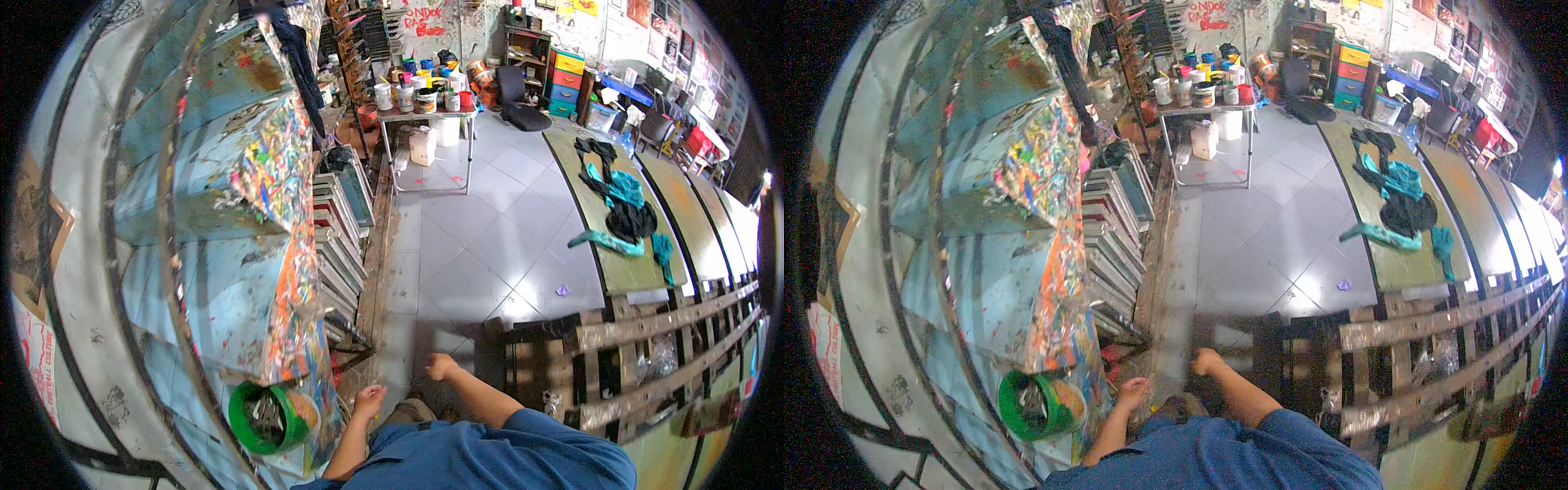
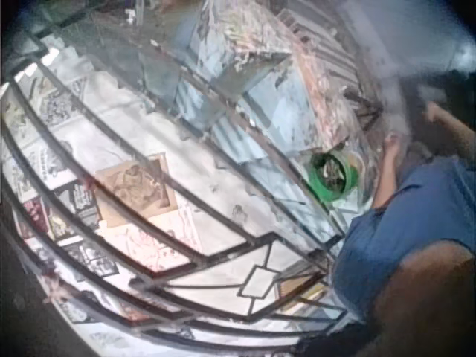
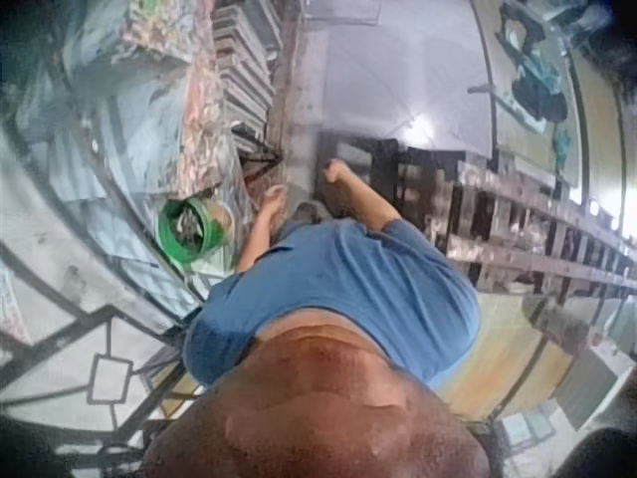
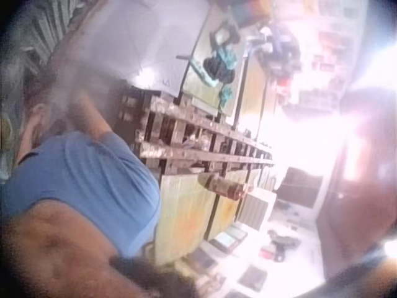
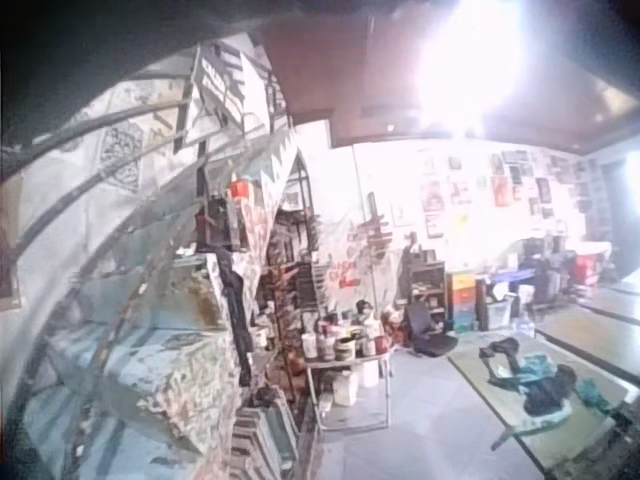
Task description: The person stacks a screen printing frame, unfolds a printed sheet on a table, and then retrieves a squeegee. They pour pink ink onto the squeegee and spread it evenly across the blade in preparation for printing.
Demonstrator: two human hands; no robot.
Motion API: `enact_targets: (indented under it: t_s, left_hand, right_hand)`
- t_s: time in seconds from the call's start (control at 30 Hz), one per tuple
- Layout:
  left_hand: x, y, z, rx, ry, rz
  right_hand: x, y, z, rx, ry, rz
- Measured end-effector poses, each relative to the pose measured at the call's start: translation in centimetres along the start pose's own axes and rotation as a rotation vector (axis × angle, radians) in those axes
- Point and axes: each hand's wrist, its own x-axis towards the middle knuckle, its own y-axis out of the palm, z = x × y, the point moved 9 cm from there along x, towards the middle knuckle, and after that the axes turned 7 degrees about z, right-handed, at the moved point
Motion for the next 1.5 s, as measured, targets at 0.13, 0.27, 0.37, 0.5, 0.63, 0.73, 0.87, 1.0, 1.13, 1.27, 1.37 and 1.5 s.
enact_targets:
  t_s: [0.13, 0.27, 0.37, 0.5, 0.63, 0.73, 0.87, 1.0, 1.13, 1.27, 1.37, 1.5]
  left_hand:
    - [7.8, 2.1, -4.3, -0.113, 0.002, 0.052]
    - [17.9, 2.1, -11.0, -0.159, 0.098, 0.050]
    - [23.4, 1.5, -14.9, -0.185, 0.084, 0.032]
    - [30.3, -0.3, -20.6, -0.167, 0.029, -0.036]
    - [38.0, 0.4, -24.9, -0.112, -0.047, -0.060]
    - [45.3, 2.2, -27.9, -0.133, -0.057, -0.037]
    - [55.7, 4.2, -32.9, -0.118, -0.047, -0.097]
    - [63.8, 7.8, -42.0, -0.144, 0.015, -0.022]
    - [70.6, 9.7, -49.1, -0.186, 0.101, -0.046]
    - [75.3, 8.6, -52.9, -0.264, 0.134, -0.113]
    - [78.4, 6.3, -53.5, -0.246, 0.023, -0.255]
    - [84.8, 3.7, -57.6, -0.228, 0.080, -0.318]
  right_hand:
    - [6.2, -5.0, 0.9, -0.066, -0.037, 0.149]
    - [12.5, -12.3, -1.0, -0.093, -0.032, 0.016]
    - [13.7, -19.7, -2.9, -0.040, 0.003, -0.042]
    - [18.8, -27.7, -7.7, 0.327, 0.110, -0.174]
    - [22.3, -35.8, -10.9, 0.567, 0.079, -0.359]
    - [27.5, -40.0, -16.7, 0.658, 0.084, -0.467]
    - [35.0, -49.0, -21.8, 0.555, 0.062, -0.500]
    - [39.8, -59.0, -24.1, 0.531, 0.055, -0.482]
    - [42.5, -69.2, -24.5, 0.600, 0.115, -0.479]
    - [46.0, -75.5, -23.5, 0.649, 0.095, -0.464]
    - [49.1, -78.4, -22.6, 0.663, 0.079, -0.432]
    - [54.6, -81.7, -24.5, 0.564, 0.082, -0.420]
